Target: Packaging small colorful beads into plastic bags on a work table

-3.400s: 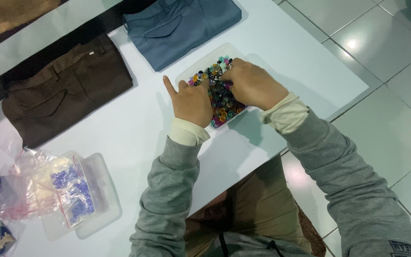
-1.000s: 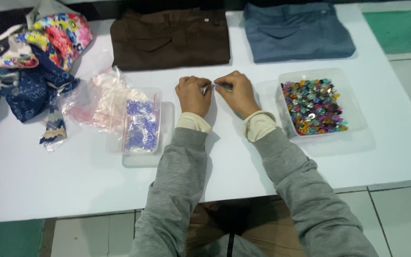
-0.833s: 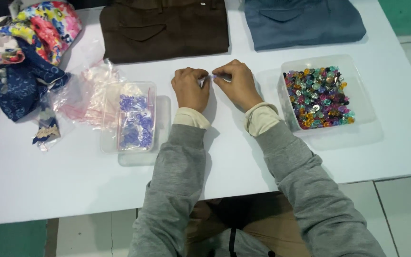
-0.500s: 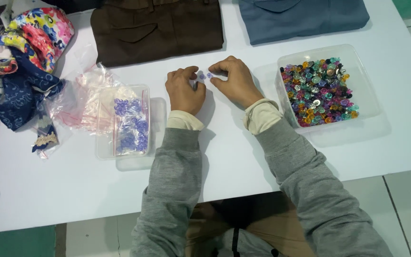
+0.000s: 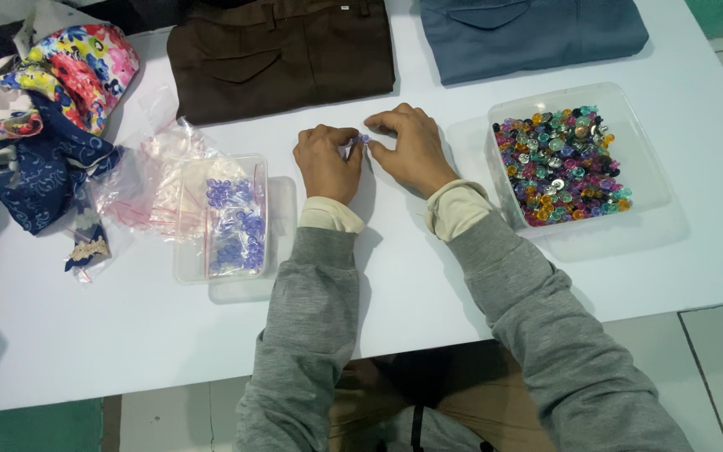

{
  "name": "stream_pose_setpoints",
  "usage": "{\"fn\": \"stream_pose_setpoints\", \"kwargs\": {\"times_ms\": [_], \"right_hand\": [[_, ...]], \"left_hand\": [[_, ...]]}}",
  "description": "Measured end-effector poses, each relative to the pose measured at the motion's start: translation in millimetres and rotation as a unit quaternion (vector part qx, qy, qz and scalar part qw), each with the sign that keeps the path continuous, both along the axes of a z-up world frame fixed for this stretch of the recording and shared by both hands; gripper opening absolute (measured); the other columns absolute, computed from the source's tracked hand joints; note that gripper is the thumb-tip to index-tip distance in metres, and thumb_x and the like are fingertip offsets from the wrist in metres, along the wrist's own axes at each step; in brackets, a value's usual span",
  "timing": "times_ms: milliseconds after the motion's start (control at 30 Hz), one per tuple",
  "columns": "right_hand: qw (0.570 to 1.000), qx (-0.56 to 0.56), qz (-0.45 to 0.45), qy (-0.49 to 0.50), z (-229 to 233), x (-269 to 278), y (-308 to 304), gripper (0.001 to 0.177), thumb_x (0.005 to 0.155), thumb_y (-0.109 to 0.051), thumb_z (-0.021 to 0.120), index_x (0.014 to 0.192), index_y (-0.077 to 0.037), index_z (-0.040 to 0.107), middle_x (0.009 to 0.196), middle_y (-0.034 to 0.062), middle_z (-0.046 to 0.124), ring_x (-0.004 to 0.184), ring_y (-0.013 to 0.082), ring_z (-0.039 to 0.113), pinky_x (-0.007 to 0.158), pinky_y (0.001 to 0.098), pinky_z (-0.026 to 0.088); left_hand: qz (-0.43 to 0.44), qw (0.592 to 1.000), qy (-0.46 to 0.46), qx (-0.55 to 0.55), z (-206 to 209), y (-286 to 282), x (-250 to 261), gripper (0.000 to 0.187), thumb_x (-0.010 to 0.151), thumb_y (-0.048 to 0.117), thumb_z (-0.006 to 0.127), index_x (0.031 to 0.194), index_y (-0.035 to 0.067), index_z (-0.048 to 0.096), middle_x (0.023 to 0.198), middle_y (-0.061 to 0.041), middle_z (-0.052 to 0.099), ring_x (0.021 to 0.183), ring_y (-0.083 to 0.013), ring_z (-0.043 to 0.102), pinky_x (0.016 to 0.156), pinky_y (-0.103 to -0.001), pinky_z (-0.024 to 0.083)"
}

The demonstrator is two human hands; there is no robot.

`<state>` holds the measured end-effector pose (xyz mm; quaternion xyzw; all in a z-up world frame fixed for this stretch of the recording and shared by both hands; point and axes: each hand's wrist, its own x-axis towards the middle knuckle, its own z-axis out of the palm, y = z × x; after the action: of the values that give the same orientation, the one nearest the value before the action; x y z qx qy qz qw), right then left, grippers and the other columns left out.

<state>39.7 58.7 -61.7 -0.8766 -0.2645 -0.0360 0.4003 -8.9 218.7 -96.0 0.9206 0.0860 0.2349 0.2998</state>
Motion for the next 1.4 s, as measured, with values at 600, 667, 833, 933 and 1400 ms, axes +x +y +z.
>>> {"fn": "stream_pose_setpoints", "kwargs": {"times_ms": [600, 667, 833, 933, 1400], "right_hand": [[1.000, 0.012, 0.000, 0.007, -4, 0, -3, 0.022, 0.086, -0.014, 0.081, 0.107, -0.015, 0.077, 0.097, 0.0050, 0.065, 0.102, 0.0282, 0.062, 0.092, 0.0427, 0.045], [1.000, 0.025, 0.000, 0.010, -2, -6, -6, 0.024, 0.084, -0.013, 0.082, 0.107, -0.013, 0.077, 0.098, 0.0068, 0.065, 0.102, 0.0294, 0.063, 0.091, 0.0426, 0.046], [0.998, 0.057, -0.015, -0.015, -21, -6, -17, 0.029, 0.079, -0.016, 0.085, 0.107, -0.014, 0.076, 0.094, 0.0054, 0.066, 0.090, 0.0254, 0.064, 0.082, 0.0384, 0.051], [0.997, 0.063, -0.017, -0.031, -25, -16, -22, 0.032, 0.079, -0.017, 0.085, 0.109, -0.012, 0.076, 0.095, 0.0098, 0.066, 0.088, 0.0302, 0.065, 0.079, 0.0412, 0.053], [0.986, -0.154, 0.059, 0.025, 61, -178, -107, 0.044, 0.095, -0.022, 0.063, 0.136, -0.008, 0.063, 0.148, 0.0208, 0.049, 0.133, 0.0427, 0.046, 0.097, 0.0522, 0.043]], "left_hand": [[-0.008, 1.000, -0.008, -0.026, 7, 3, -5, 0.019, 0.081, 0.018, 0.086, 0.098, 0.014, 0.079, 0.085, -0.003, 0.066, 0.107, -0.0275, 0.059, 0.099, -0.045, 0.044], [-0.006, 0.999, -0.005, -0.046, 1, 4, -6, 0.022, 0.080, 0.017, 0.086, 0.100, 0.012, 0.079, 0.087, -0.005, 0.066, 0.108, -0.0277, 0.058, 0.101, -0.044, 0.044], [-0.020, 0.998, -0.042, -0.052, -21, 7, -13, 0.035, 0.074, 0.023, 0.091, 0.104, 0.010, 0.078, 0.090, -0.006, 0.067, 0.108, -0.0293, 0.058, 0.103, -0.042, 0.046], [-0.026, 0.996, -0.070, -0.053, -22, 0, -28, 0.041, 0.073, 0.020, 0.091, 0.108, 0.005, 0.076, 0.094, -0.010, 0.067, 0.110, -0.0324, 0.058, 0.106, -0.043, 0.045], [-0.057, 0.976, 0.143, 0.153, 45, -112, -177, 0.053, 0.097, 0.026, 0.058, 0.146, 0.007, 0.051, 0.153, -0.022, 0.043, 0.147, -0.0420, 0.036, 0.113, -0.076, 0.021]]}}
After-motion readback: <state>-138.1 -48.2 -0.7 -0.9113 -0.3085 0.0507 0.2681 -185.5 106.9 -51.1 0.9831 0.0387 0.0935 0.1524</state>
